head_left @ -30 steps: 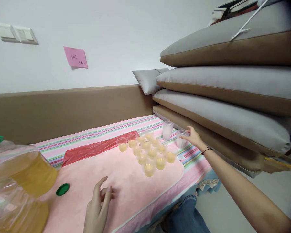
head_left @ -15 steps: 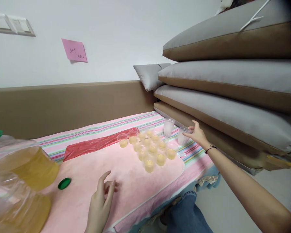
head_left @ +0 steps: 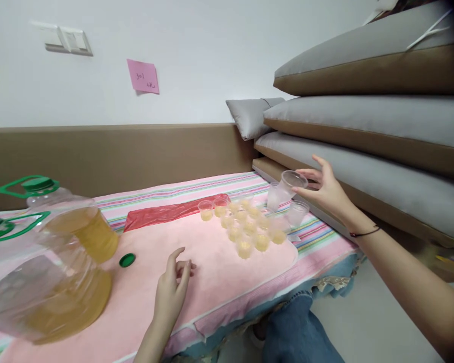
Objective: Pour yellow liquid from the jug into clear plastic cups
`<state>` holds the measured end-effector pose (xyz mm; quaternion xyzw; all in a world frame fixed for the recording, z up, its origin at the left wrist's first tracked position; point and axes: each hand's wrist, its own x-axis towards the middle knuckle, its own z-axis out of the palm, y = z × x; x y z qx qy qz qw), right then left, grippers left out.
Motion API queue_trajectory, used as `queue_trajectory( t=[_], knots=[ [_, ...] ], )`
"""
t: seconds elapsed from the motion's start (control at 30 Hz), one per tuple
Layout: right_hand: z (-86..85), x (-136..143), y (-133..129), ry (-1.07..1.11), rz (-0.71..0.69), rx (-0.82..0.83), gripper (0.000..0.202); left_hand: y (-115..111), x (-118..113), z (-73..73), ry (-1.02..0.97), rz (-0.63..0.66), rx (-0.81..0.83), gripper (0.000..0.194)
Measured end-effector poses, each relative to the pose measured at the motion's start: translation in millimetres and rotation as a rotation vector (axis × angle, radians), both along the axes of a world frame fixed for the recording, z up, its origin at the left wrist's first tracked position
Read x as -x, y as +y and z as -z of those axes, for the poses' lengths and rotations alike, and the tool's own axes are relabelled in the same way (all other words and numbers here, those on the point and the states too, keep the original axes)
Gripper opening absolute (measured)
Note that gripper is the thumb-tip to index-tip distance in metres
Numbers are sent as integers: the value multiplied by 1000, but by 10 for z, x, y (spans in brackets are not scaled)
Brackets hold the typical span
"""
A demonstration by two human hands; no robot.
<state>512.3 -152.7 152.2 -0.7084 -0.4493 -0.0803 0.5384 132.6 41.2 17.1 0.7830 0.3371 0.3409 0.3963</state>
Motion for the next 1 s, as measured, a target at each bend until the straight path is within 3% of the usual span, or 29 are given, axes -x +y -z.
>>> queue_trajectory(
  t=[0.07,0.13,0.27,0.47,0.63,0.83,1.0],
  knots=[
    [-18,367,98,45,-162,20,104,-19,22,-1,-9,6,-15,40],
    [68,737,228,88,-302,56,102,-43,42,14,-25,12,-34,36],
    [463,1393,521,234,-509,117,106,-110,74,53,-78,16,-57,31],
    [1134,1995,808,318,-569,185,101,-214,131,65,-109,26,-14,28],
    [1421,2126,867,342,-529,213,97,-286,206,27,-135,39,12,27],
    [1422,2123,833,340,-510,207,100,-292,309,-46,-174,2,26,28],
    [1031,2167,858,321,-514,93,87,-246,386,-67,-223,-61,-11,27]
  ],
)
